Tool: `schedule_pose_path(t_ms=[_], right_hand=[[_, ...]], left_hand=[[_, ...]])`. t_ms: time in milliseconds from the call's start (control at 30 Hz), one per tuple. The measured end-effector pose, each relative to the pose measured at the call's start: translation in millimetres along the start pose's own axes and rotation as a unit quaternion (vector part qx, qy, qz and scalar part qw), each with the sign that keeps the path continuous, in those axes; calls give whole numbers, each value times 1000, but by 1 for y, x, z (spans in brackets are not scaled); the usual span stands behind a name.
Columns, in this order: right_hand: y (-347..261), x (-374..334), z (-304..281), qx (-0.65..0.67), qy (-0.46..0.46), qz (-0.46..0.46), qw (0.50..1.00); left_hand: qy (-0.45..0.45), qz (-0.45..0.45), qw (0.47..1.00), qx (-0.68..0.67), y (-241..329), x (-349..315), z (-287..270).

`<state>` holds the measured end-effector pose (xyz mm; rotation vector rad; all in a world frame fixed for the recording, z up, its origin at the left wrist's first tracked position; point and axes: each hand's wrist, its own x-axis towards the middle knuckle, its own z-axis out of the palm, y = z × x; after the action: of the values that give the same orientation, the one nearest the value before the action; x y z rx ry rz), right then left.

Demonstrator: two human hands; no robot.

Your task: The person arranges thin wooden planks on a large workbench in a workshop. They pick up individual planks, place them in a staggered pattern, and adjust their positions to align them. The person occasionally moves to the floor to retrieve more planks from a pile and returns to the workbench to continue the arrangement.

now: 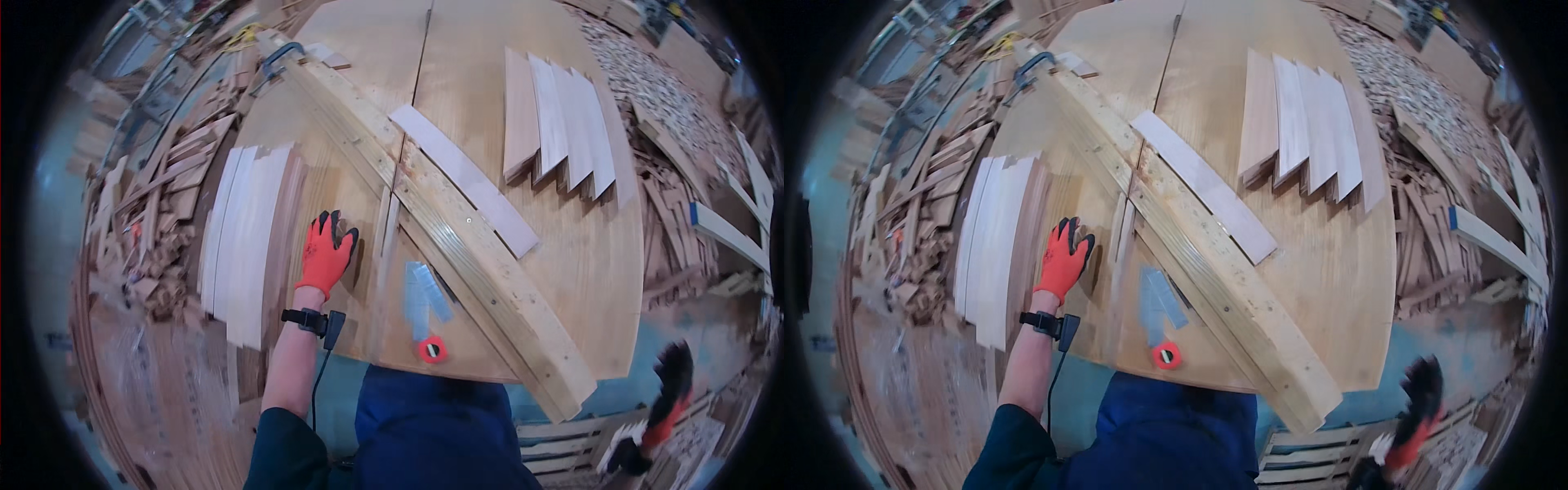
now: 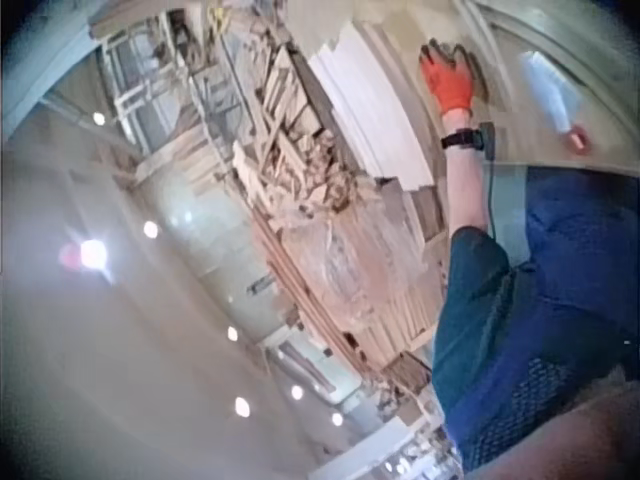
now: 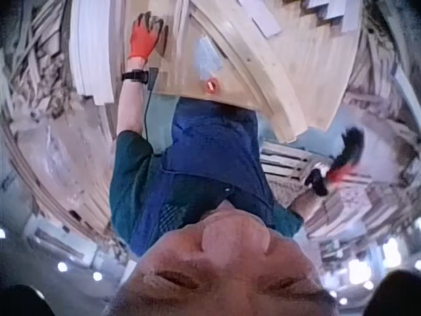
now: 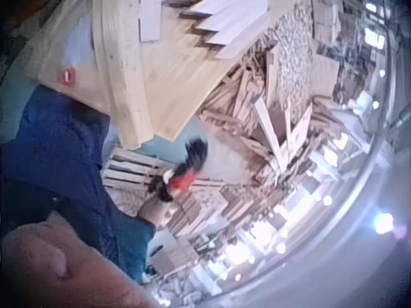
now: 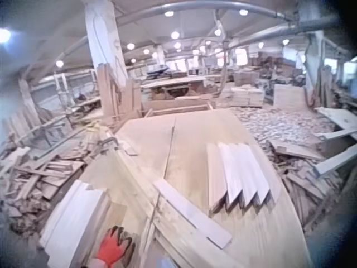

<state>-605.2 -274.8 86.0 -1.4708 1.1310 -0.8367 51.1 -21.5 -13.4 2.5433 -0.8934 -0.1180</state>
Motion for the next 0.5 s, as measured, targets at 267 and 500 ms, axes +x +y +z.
schedule_pose_path(t_ms=[267,500], right_hand=[[-62,101,394,79,-202,-87,972],[-6,196,497,-345,-85,-197,914]], left_hand=[[-41,69,997,11,-27,65,10],[-67,67,996,8,-30,73,7]])
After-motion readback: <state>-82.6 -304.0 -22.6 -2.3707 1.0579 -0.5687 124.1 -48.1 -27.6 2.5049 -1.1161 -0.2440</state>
